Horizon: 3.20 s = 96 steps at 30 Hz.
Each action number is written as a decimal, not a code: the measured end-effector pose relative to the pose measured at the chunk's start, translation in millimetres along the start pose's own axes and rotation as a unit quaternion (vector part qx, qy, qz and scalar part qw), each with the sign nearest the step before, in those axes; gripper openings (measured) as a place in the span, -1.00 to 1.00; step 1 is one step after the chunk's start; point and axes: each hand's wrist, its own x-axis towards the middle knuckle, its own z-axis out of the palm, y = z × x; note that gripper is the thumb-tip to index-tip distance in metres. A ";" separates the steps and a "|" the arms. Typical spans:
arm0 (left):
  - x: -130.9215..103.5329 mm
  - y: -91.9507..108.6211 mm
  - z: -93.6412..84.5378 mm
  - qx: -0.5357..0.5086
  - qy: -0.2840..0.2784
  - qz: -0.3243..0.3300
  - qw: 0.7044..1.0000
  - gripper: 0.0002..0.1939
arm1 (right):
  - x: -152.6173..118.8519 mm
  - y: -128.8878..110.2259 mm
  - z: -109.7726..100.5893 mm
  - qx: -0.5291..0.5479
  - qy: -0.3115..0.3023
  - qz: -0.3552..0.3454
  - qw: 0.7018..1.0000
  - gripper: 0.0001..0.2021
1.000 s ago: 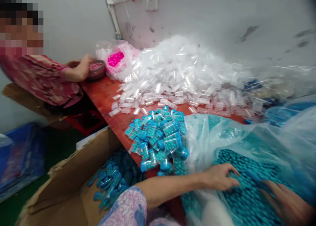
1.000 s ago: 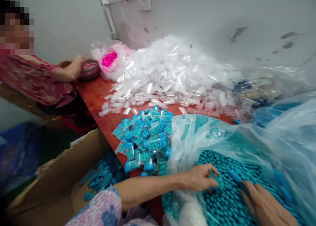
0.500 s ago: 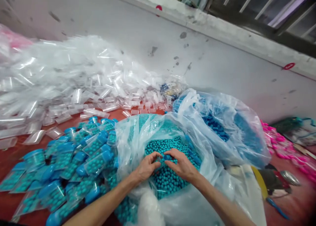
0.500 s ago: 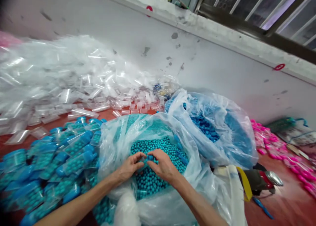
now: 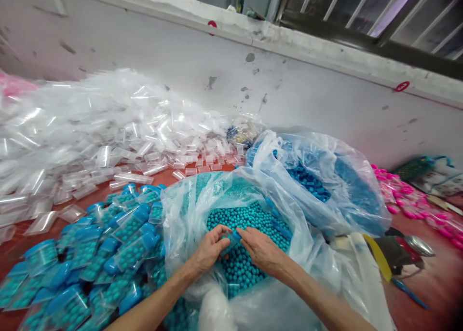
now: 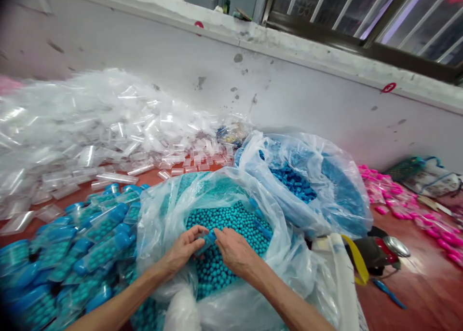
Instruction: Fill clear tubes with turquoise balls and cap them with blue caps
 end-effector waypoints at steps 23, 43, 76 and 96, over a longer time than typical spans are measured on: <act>-4.3 2.9 31.0 0.017 0.089 0.011 0.996 -0.74 | -10.7 -15.3 -2.7 0.064 -0.045 -0.019 0.997 -0.75; -13.4 37.2 39.3 0.043 0.129 0.054 0.989 -0.57 | -6.7 -33.5 -12.1 0.201 -0.007 0.038 0.979 -0.08; -59.2 67.8 -2.8 0.460 0.090 0.119 0.875 -0.67 | -13.9 -18.3 13.1 0.070 -0.236 -0.030 0.969 -0.83; -19.2 29.4 4.6 0.209 -0.047 -0.138 0.967 -0.80 | -39.6 -21.9 7.6 0.089 -0.306 -0.049 0.947 -0.73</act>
